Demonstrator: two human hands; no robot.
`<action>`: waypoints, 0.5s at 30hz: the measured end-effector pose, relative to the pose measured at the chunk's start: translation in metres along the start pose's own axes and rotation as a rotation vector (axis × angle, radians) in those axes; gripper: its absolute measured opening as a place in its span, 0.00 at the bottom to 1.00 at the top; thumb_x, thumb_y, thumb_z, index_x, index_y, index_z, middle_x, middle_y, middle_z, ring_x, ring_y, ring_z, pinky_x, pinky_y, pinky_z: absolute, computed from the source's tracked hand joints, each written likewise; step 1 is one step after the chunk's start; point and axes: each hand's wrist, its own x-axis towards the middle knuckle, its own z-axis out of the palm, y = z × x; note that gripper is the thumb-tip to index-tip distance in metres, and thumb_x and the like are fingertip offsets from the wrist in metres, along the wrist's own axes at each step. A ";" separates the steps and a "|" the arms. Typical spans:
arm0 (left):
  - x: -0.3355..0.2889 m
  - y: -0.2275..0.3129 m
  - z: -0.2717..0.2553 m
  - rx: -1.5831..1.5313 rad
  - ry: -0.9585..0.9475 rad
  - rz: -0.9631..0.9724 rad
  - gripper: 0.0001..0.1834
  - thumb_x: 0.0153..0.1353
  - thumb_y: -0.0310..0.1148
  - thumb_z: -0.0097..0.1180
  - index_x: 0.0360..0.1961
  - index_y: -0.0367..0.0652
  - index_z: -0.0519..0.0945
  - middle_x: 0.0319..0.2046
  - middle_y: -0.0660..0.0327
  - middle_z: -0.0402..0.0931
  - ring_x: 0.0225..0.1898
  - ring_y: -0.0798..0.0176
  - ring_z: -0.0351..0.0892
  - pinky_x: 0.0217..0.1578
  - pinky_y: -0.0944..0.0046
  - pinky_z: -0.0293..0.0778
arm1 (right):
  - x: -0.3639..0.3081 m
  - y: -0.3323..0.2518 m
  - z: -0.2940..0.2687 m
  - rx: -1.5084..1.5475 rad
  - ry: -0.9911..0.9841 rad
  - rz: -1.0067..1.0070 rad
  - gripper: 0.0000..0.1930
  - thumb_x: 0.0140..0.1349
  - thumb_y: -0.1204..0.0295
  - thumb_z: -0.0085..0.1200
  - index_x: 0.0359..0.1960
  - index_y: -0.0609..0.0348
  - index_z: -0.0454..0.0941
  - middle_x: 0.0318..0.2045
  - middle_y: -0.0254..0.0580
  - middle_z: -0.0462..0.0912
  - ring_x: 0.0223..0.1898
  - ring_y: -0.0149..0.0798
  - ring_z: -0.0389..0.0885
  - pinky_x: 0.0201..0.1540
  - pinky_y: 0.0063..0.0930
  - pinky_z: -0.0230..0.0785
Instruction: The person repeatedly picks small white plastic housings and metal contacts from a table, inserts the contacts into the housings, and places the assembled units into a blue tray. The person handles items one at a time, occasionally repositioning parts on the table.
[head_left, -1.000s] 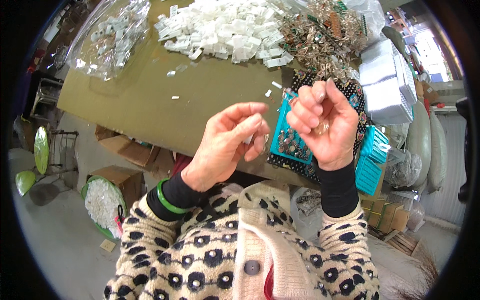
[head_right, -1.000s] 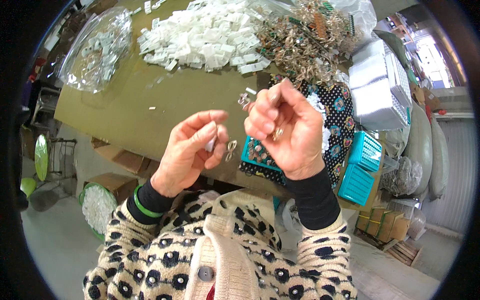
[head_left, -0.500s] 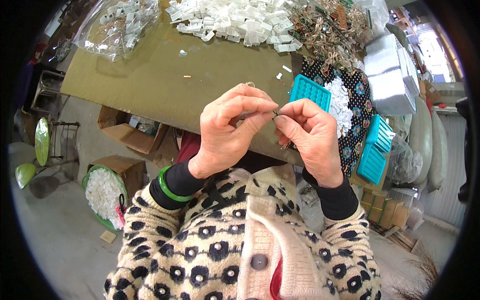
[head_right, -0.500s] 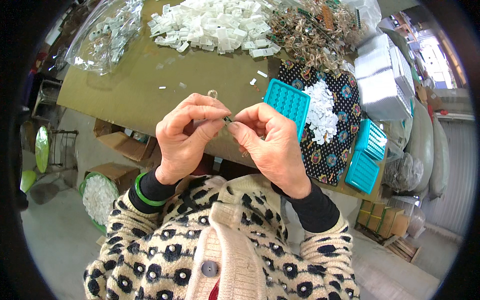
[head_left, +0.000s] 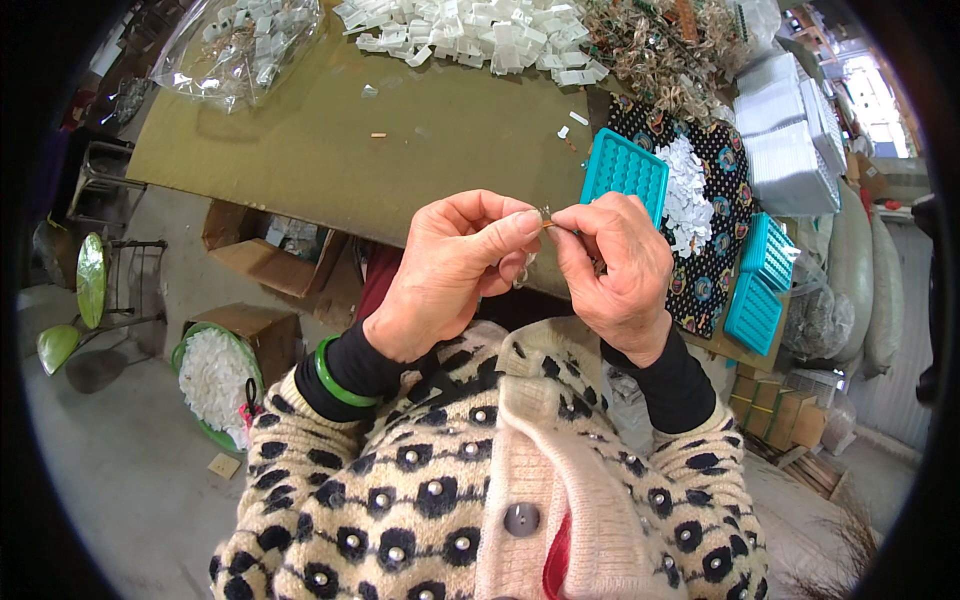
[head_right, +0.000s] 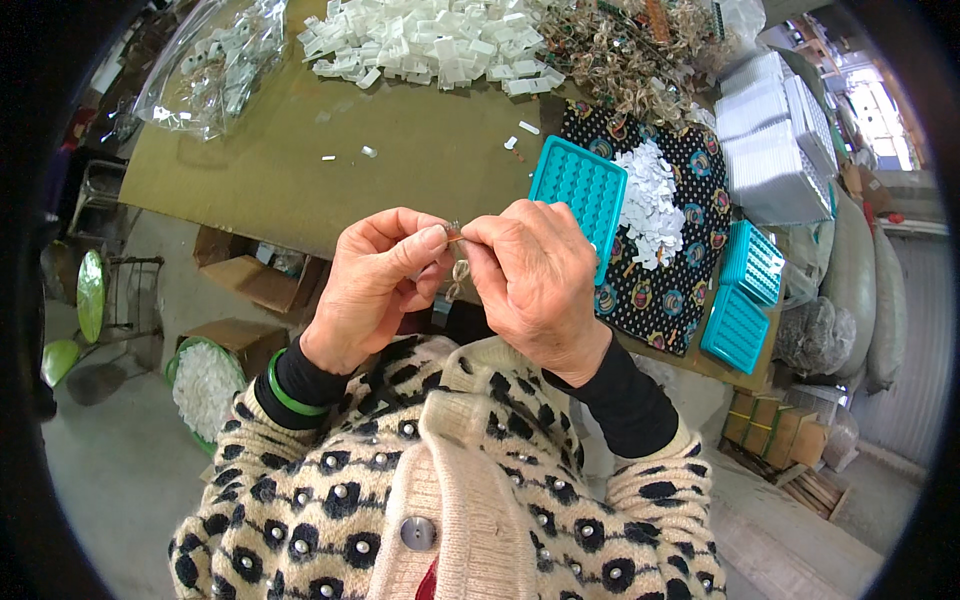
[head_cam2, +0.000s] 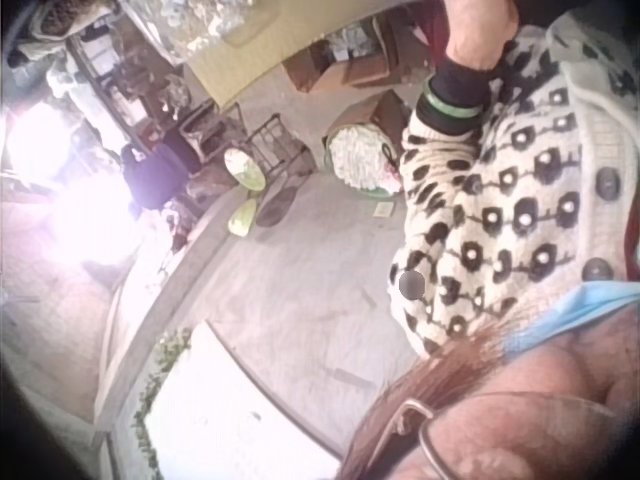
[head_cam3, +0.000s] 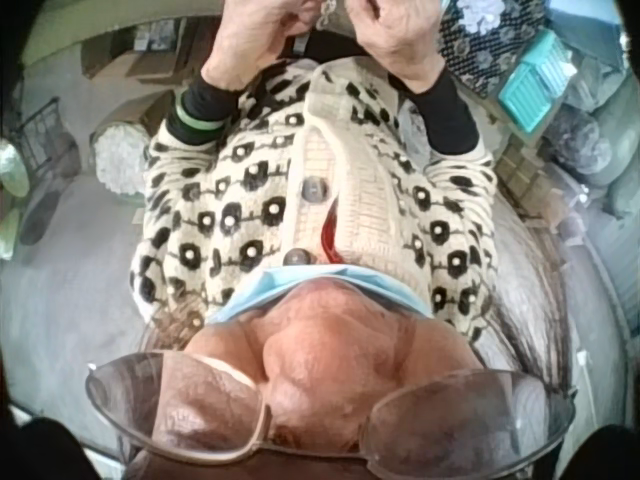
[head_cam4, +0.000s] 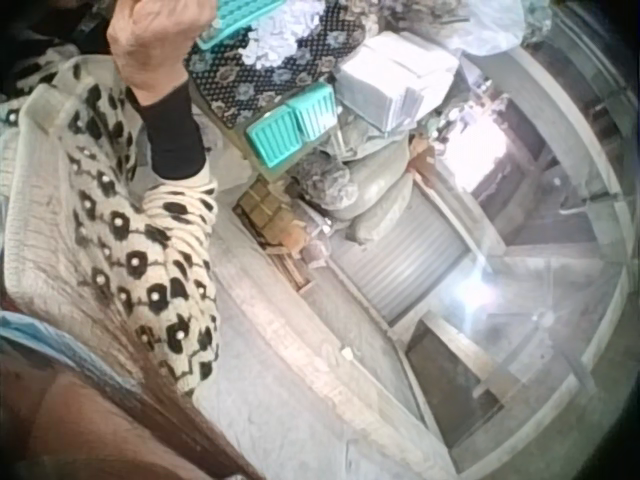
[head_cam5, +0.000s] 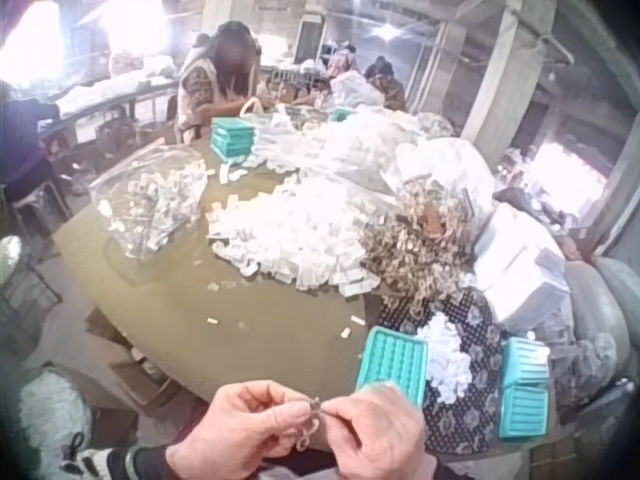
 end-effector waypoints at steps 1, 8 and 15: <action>0.000 -0.001 0.000 -0.016 -0.009 0.023 0.08 0.62 0.31 0.64 0.35 0.37 0.79 0.26 0.63 0.79 0.22 0.76 0.71 0.17 0.78 0.63 | -0.001 0.001 0.000 -0.011 -0.002 -0.004 0.13 0.47 0.83 0.63 0.34 0.57 0.76 0.25 0.36 0.74 0.24 0.41 0.72 0.29 0.33 0.62; 0.001 -0.007 0.004 -0.087 -0.030 0.063 0.08 0.63 0.31 0.63 0.35 0.38 0.78 0.25 0.62 0.77 0.21 0.74 0.70 0.18 0.76 0.63 | -0.006 0.001 -0.003 0.147 0.024 0.142 0.10 0.47 0.85 0.61 0.30 0.58 0.77 0.22 0.38 0.73 0.22 0.39 0.71 0.25 0.32 0.62; 0.006 -0.013 0.008 -0.255 -0.310 -0.029 0.12 0.62 0.36 0.63 0.32 0.42 0.73 0.23 0.61 0.73 0.20 0.70 0.68 0.19 0.72 0.61 | -0.006 -0.001 -0.011 0.579 0.000 0.374 0.05 0.51 0.85 0.56 0.26 0.62 0.75 0.21 0.35 0.72 0.21 0.28 0.69 0.23 0.23 0.59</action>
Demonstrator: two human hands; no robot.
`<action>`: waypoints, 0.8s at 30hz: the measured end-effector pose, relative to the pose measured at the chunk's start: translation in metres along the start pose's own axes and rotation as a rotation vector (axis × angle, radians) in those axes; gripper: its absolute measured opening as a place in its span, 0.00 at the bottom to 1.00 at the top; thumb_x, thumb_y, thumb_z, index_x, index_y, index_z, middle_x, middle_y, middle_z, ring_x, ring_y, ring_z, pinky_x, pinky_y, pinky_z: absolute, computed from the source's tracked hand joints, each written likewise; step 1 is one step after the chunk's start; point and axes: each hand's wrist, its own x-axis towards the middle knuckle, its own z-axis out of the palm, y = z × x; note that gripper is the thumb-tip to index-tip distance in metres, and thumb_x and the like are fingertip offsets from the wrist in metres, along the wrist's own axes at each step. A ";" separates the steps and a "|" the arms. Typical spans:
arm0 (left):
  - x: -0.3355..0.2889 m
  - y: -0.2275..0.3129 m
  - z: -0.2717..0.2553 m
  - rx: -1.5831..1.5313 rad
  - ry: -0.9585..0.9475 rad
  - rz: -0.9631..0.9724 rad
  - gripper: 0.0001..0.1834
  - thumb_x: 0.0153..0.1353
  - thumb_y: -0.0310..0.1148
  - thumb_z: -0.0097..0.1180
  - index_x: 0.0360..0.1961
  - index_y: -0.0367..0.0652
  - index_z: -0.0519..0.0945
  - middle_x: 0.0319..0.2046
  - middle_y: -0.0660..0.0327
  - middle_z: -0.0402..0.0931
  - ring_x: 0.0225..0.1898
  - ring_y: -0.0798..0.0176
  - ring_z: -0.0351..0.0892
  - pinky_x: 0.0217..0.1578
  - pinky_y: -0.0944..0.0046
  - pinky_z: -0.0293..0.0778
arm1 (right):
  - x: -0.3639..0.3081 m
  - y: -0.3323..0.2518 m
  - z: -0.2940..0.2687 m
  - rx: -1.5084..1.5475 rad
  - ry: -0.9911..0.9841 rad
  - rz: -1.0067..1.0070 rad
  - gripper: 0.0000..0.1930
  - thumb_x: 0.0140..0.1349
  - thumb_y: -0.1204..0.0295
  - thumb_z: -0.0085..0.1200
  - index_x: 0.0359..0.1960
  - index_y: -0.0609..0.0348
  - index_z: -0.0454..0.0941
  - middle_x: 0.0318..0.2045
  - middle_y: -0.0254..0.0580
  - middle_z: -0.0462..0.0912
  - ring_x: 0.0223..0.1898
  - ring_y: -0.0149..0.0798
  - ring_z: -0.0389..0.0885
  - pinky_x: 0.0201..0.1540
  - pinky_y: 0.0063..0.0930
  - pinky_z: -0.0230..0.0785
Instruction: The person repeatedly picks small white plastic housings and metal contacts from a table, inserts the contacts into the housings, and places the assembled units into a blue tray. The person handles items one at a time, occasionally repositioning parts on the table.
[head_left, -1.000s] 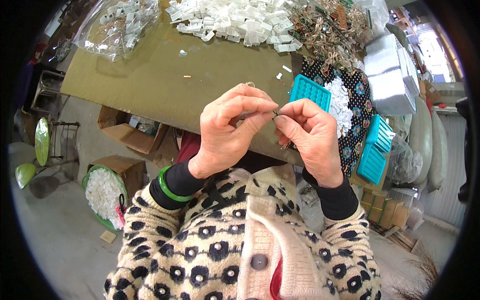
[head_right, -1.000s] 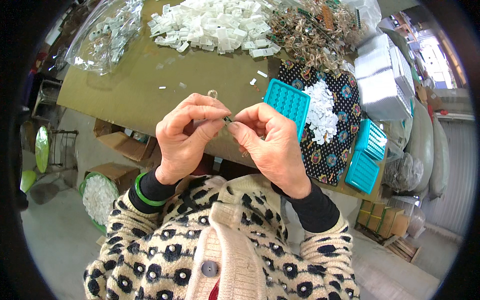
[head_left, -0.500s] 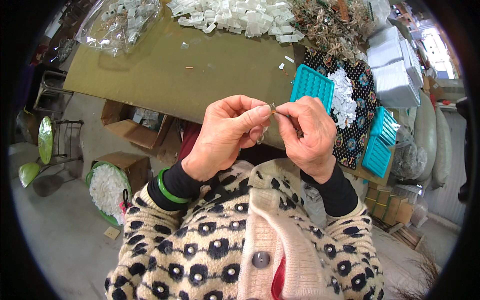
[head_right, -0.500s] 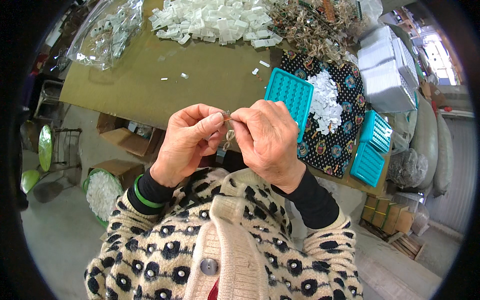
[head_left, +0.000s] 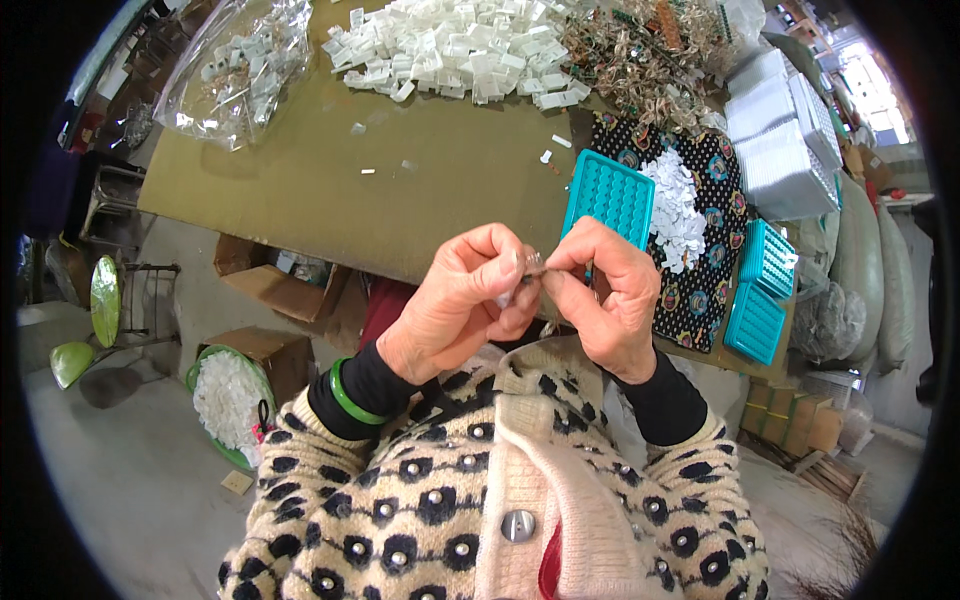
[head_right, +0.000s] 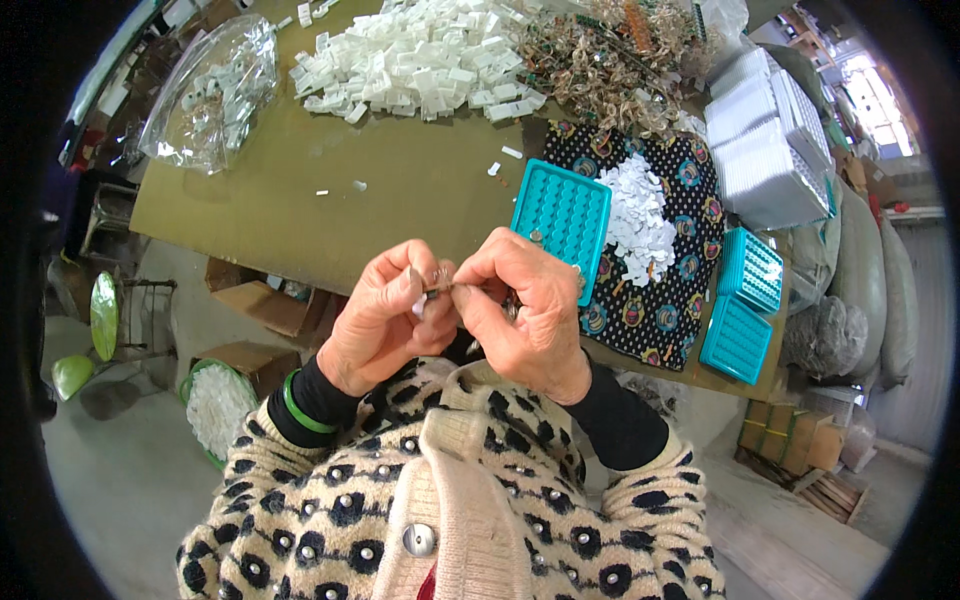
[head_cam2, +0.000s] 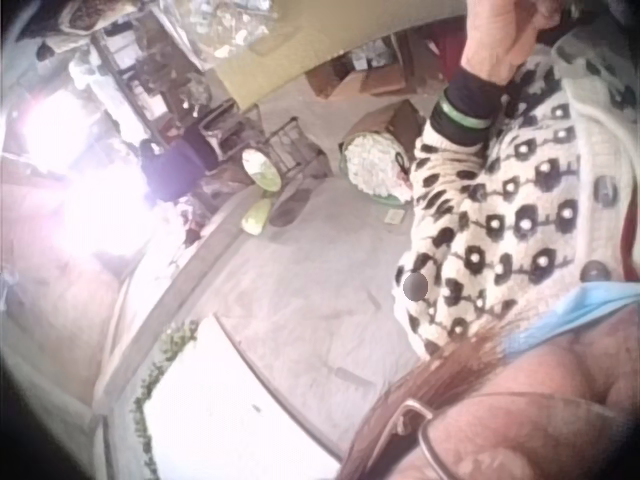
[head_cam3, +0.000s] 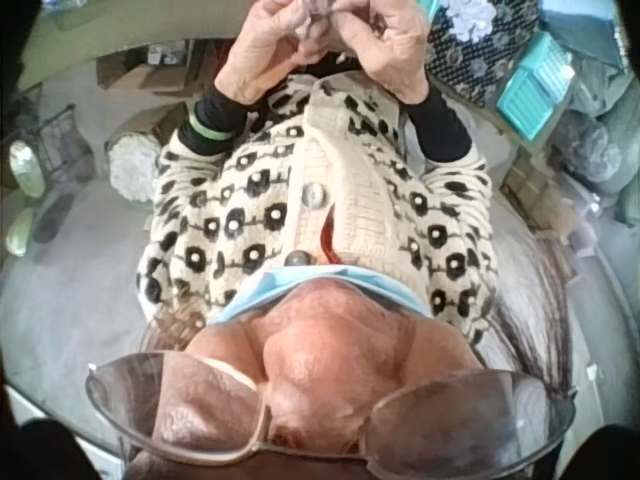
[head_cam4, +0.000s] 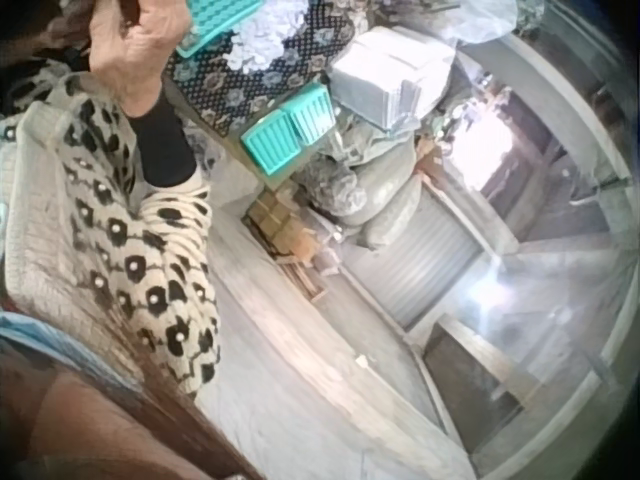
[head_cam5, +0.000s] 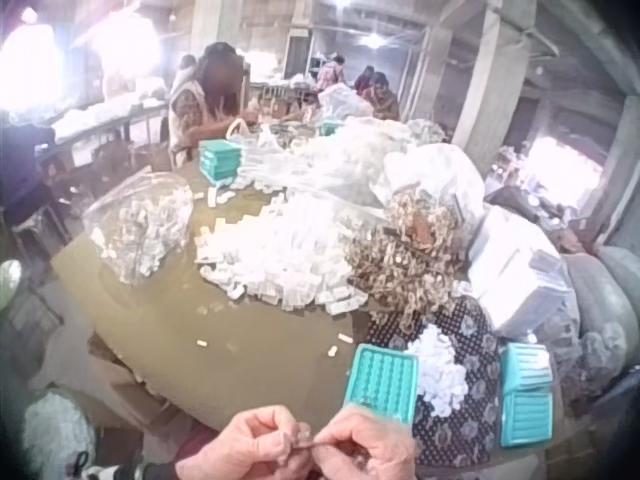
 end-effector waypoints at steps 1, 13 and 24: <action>0.001 0.000 0.000 -0.012 -0.070 -0.009 0.13 0.62 0.36 0.63 0.31 0.42 0.73 0.22 0.61 0.72 0.20 0.70 0.67 0.19 0.71 0.60 | 0.001 0.002 0.000 0.062 -0.019 0.016 0.05 0.52 0.85 0.56 0.26 0.62 0.74 0.21 0.34 0.72 0.22 0.27 0.69 0.24 0.22 0.59; 0.028 0.017 0.010 0.225 0.007 -0.129 0.12 0.63 0.38 0.63 0.34 0.43 0.75 0.24 0.64 0.74 0.24 0.68 0.74 0.24 0.70 0.69 | 0.002 0.003 -0.013 -0.232 0.068 -0.291 0.09 0.54 0.85 0.57 0.36 0.61 0.77 0.32 0.43 0.78 0.31 0.43 0.76 0.36 0.32 0.68; 0.190 0.049 -0.035 2.424 0.094 0.832 0.10 0.51 0.33 0.64 0.29 0.40 0.76 0.34 0.54 0.70 0.40 0.49 0.74 0.40 0.52 0.71 | -0.016 0.014 -0.032 0.509 0.106 0.351 0.06 0.67 0.77 0.53 0.42 0.66 0.72 0.35 0.43 0.79 0.25 0.25 0.71 0.29 0.17 0.66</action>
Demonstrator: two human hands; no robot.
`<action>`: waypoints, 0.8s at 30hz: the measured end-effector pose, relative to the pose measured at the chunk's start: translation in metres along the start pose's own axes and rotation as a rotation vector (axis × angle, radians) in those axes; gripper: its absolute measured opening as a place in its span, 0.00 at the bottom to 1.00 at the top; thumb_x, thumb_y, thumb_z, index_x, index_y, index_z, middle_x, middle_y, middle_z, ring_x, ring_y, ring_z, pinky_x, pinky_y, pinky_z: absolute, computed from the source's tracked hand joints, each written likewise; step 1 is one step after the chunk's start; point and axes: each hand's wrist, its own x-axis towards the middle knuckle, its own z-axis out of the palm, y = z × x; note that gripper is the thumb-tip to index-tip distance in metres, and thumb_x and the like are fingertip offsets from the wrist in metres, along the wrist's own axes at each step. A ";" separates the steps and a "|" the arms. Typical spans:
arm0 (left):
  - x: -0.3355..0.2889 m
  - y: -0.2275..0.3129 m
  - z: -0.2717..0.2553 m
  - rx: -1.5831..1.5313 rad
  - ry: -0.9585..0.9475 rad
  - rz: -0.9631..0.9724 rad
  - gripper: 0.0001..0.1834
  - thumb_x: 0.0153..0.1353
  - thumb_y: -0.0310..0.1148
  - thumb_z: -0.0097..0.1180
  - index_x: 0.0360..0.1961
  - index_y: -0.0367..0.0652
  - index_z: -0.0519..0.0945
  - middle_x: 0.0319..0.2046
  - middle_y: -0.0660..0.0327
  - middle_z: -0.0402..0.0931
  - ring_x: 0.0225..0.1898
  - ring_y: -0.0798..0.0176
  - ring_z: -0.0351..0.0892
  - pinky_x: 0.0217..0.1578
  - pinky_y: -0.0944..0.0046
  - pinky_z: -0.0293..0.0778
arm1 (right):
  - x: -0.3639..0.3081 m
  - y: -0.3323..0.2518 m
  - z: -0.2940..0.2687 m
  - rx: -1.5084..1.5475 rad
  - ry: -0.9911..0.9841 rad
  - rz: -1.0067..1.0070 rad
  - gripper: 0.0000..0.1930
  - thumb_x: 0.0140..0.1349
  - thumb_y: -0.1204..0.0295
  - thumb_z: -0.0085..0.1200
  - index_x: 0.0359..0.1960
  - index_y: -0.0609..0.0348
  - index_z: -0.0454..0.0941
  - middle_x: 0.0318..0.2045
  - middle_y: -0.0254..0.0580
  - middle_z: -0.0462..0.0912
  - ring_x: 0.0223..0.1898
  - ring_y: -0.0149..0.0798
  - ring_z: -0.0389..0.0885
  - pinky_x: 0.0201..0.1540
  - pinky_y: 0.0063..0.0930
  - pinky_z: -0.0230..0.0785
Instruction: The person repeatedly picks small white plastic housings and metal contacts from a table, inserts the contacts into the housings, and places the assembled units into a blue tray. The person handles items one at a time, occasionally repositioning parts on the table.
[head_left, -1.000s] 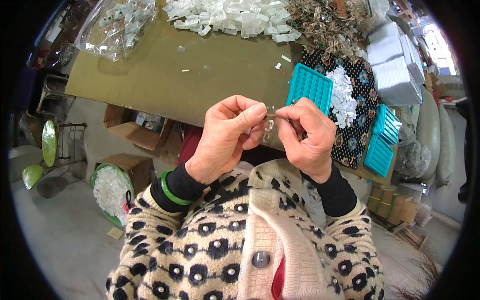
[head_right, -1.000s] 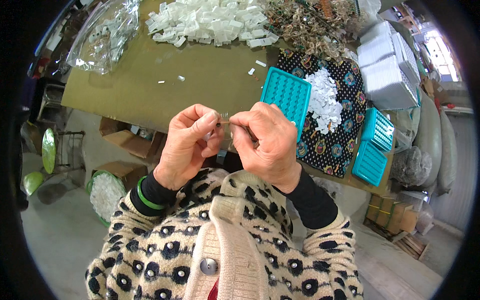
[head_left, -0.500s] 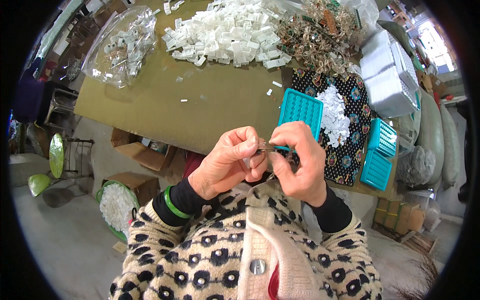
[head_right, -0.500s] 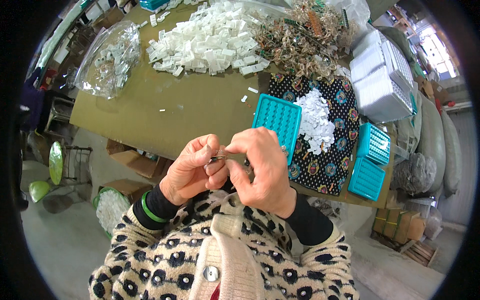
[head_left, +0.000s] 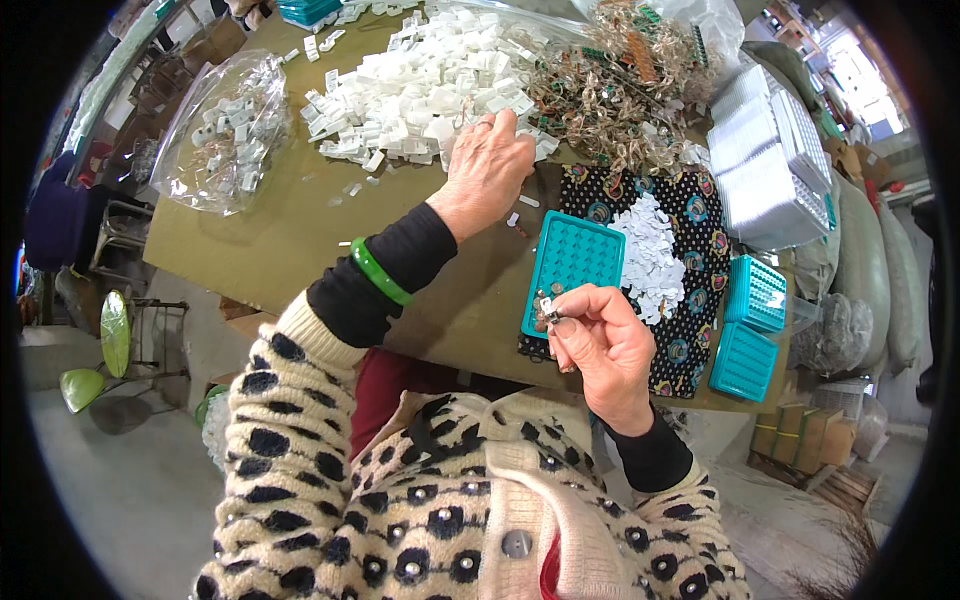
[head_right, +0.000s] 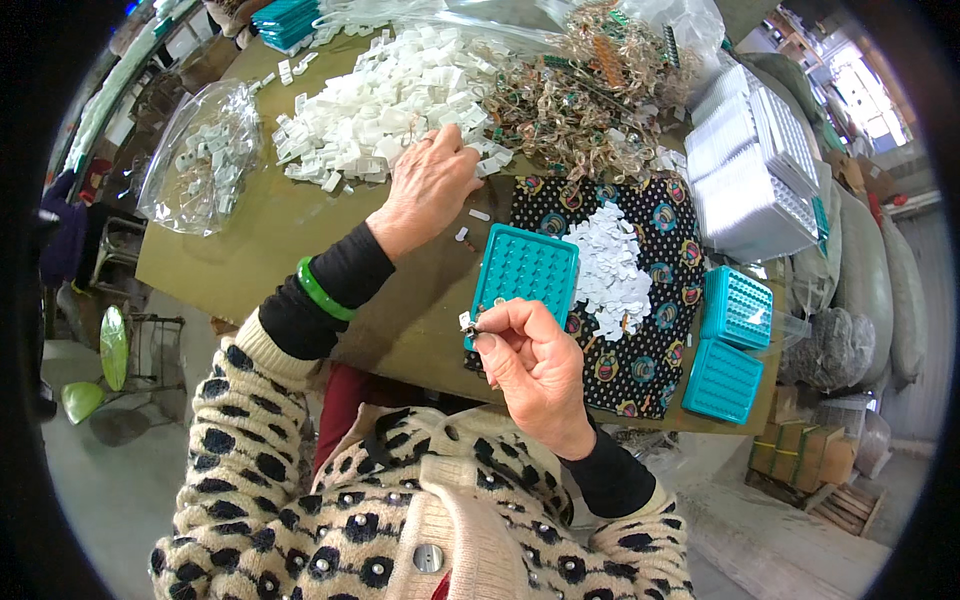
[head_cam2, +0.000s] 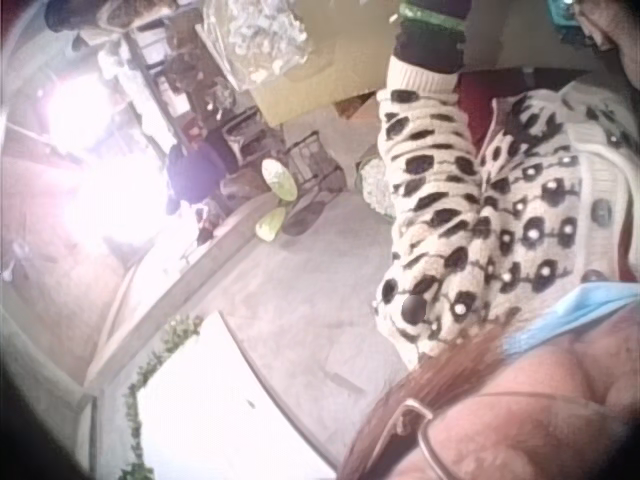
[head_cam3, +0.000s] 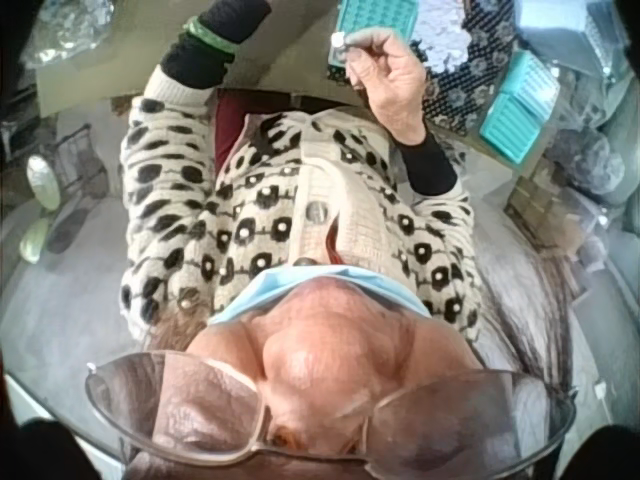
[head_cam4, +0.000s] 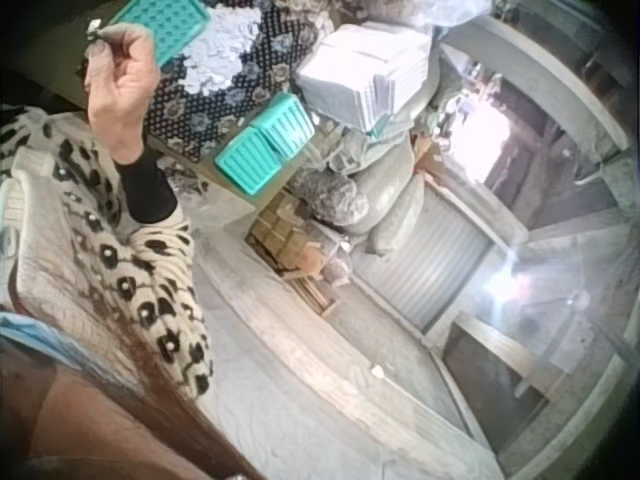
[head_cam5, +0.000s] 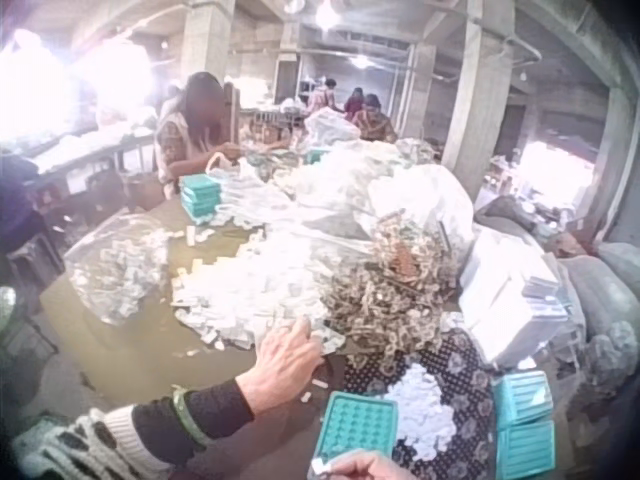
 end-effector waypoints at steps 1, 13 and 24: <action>0.000 -0.002 0.007 0.043 -0.079 0.004 0.10 0.51 0.33 0.63 0.27 0.40 0.75 0.34 0.55 0.69 0.42 0.48 0.73 0.40 0.50 0.70 | 0.000 0.000 -0.002 -0.005 -0.002 0.010 0.06 0.67 0.77 0.53 0.42 0.66 0.72 0.35 0.43 0.79 0.25 0.25 0.71 0.29 0.17 0.66; -0.040 0.000 -0.069 -1.363 -0.112 -0.722 0.14 0.62 0.29 0.60 0.48 0.35 0.81 0.33 0.61 0.81 0.29 0.71 0.79 0.28 0.70 0.74 | 0.009 0.000 -0.002 0.051 0.091 -0.040 0.04 0.65 0.80 0.53 0.39 0.67 0.74 0.29 0.39 0.77 0.23 0.27 0.71 0.28 0.22 0.65; -0.119 0.044 -0.101 -2.159 -0.045 -0.941 0.17 0.61 0.25 0.60 0.52 0.38 0.78 0.45 0.51 0.81 0.38 0.62 0.83 0.32 0.69 0.77 | 0.025 0.008 0.034 0.167 0.067 -0.042 0.04 0.63 0.81 0.56 0.37 0.66 0.75 0.30 0.36 0.79 0.24 0.24 0.74 0.27 0.16 0.67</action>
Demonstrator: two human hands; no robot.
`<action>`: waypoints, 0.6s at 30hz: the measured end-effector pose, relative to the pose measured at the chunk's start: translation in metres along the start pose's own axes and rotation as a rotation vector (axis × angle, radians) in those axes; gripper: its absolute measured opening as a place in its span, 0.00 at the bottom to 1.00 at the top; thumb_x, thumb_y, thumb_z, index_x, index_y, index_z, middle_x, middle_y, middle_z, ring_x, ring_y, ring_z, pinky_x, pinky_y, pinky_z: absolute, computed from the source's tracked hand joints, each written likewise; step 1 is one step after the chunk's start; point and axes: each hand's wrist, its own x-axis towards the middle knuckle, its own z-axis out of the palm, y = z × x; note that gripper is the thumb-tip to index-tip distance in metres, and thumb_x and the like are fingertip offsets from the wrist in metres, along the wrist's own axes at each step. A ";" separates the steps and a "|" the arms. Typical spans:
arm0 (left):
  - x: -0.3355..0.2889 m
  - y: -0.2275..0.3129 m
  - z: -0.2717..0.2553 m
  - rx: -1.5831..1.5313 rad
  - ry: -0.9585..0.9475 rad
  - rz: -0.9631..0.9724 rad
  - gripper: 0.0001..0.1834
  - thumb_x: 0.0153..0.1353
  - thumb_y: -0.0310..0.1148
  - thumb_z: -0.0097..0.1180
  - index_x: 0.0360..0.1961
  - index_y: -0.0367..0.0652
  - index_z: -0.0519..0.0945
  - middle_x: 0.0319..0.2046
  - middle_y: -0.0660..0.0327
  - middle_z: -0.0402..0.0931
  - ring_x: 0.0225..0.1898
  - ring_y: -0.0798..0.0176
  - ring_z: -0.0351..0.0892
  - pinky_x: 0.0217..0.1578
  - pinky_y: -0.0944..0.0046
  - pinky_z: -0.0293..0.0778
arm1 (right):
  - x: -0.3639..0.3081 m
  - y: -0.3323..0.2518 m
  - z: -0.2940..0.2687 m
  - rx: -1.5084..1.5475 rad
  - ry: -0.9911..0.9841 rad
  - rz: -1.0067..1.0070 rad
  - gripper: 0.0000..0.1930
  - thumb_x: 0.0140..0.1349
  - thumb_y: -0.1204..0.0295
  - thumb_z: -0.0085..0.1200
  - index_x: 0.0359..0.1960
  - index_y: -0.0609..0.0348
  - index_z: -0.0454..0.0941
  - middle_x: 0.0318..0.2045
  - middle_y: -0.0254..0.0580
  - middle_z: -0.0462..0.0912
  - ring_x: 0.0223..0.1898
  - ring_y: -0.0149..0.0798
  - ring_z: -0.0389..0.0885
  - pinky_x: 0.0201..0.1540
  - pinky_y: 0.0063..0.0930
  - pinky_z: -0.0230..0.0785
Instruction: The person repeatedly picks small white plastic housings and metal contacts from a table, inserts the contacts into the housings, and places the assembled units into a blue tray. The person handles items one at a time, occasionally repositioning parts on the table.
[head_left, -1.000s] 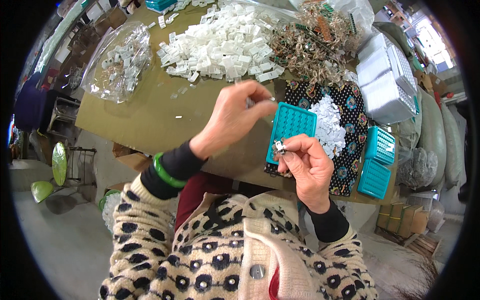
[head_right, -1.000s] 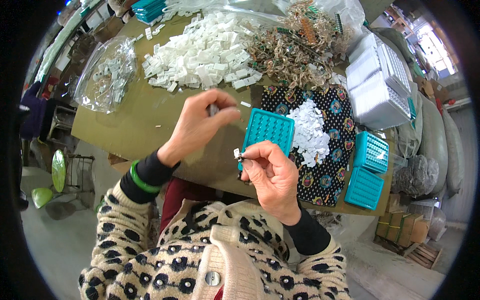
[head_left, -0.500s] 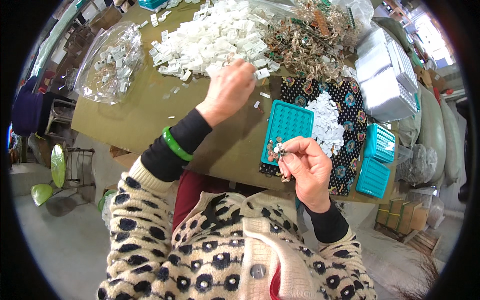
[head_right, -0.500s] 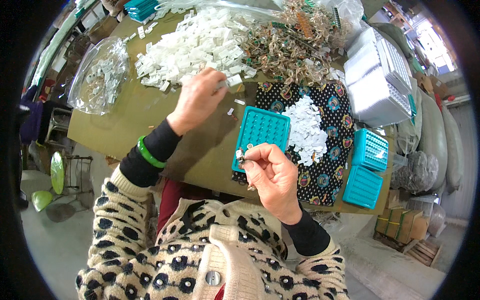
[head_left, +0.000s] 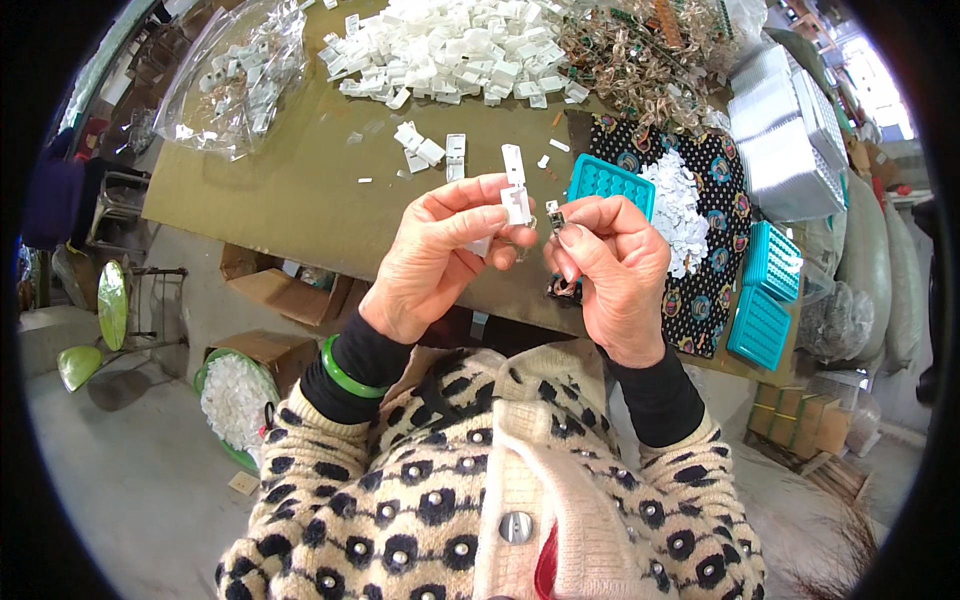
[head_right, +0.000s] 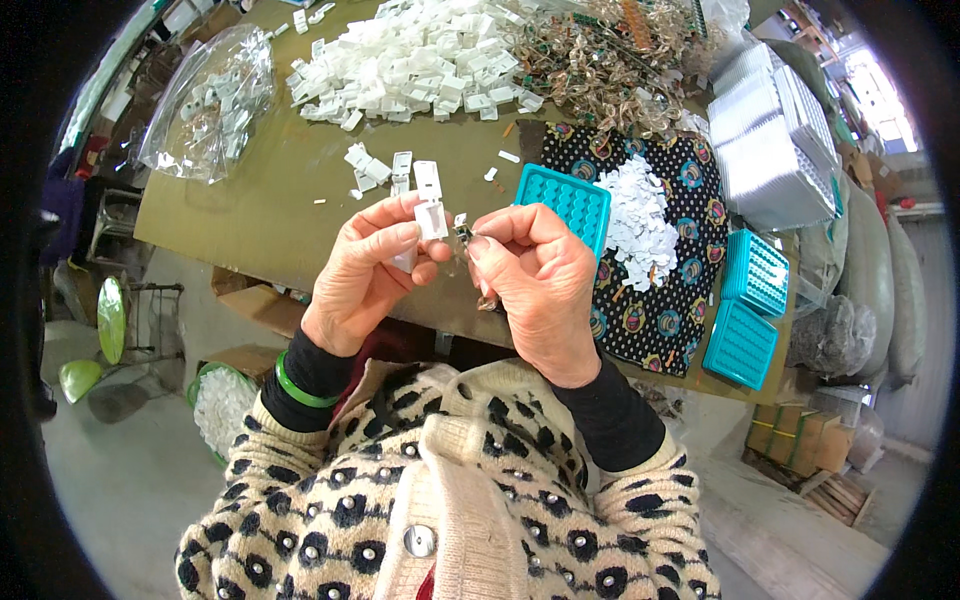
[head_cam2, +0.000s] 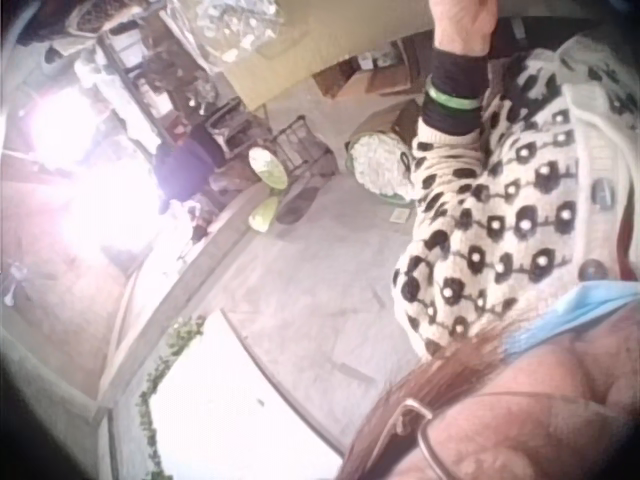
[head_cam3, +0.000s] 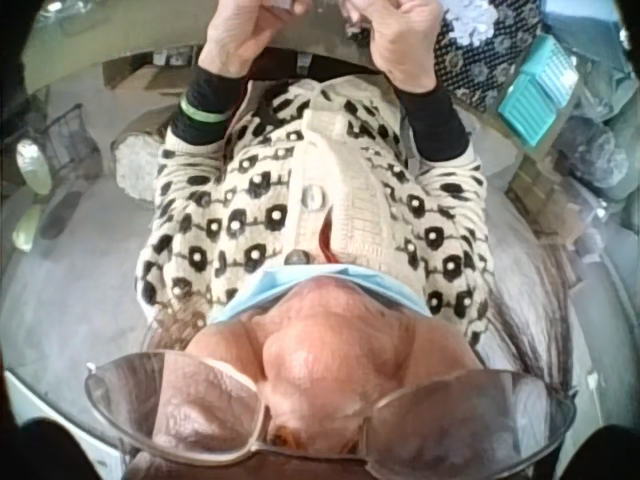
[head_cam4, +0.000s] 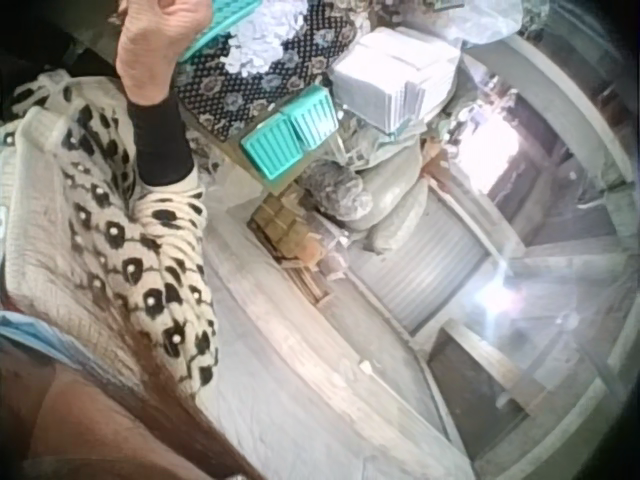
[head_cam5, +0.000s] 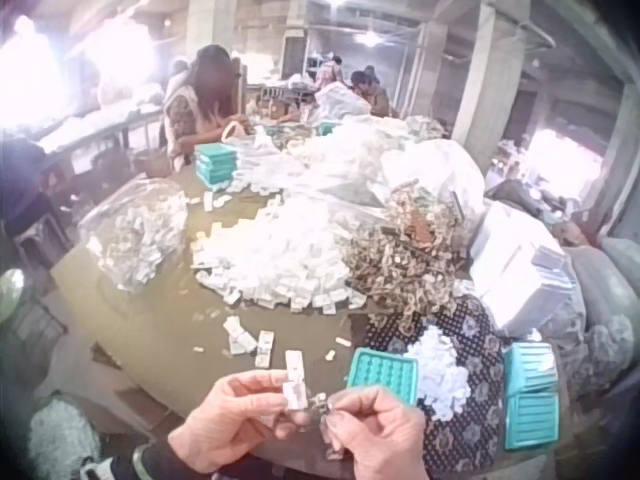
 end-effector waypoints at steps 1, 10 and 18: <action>-0.002 -0.002 -0.002 0.004 -0.002 0.020 0.16 0.61 0.25 0.60 0.51 0.38 0.78 0.44 0.51 0.81 0.38 0.62 0.83 0.32 0.69 0.77 | 0.000 0.000 0.002 0.004 0.003 0.002 0.04 0.63 0.81 0.56 0.37 0.66 0.75 0.29 0.36 0.79 0.24 0.24 0.74 0.27 0.16 0.67; -0.010 -0.014 -0.006 0.064 -0.011 0.191 0.16 0.57 0.20 0.62 0.47 0.36 0.80 0.37 0.52 0.82 0.34 0.62 0.82 0.32 0.66 0.78 | -0.002 -0.013 0.009 -0.058 -0.018 0.159 0.03 0.62 0.78 0.57 0.35 0.65 0.76 0.25 0.33 0.78 0.22 0.22 0.72 0.25 0.15 0.64; -0.012 -0.020 -0.002 0.183 0.002 0.363 0.13 0.56 0.17 0.63 0.44 0.34 0.81 0.37 0.56 0.81 0.34 0.65 0.81 0.36 0.65 0.81 | -0.003 -0.016 0.020 -0.209 -0.014 0.202 0.04 0.64 0.76 0.57 0.35 0.64 0.77 0.25 0.33 0.79 0.22 0.21 0.72 0.26 0.15 0.64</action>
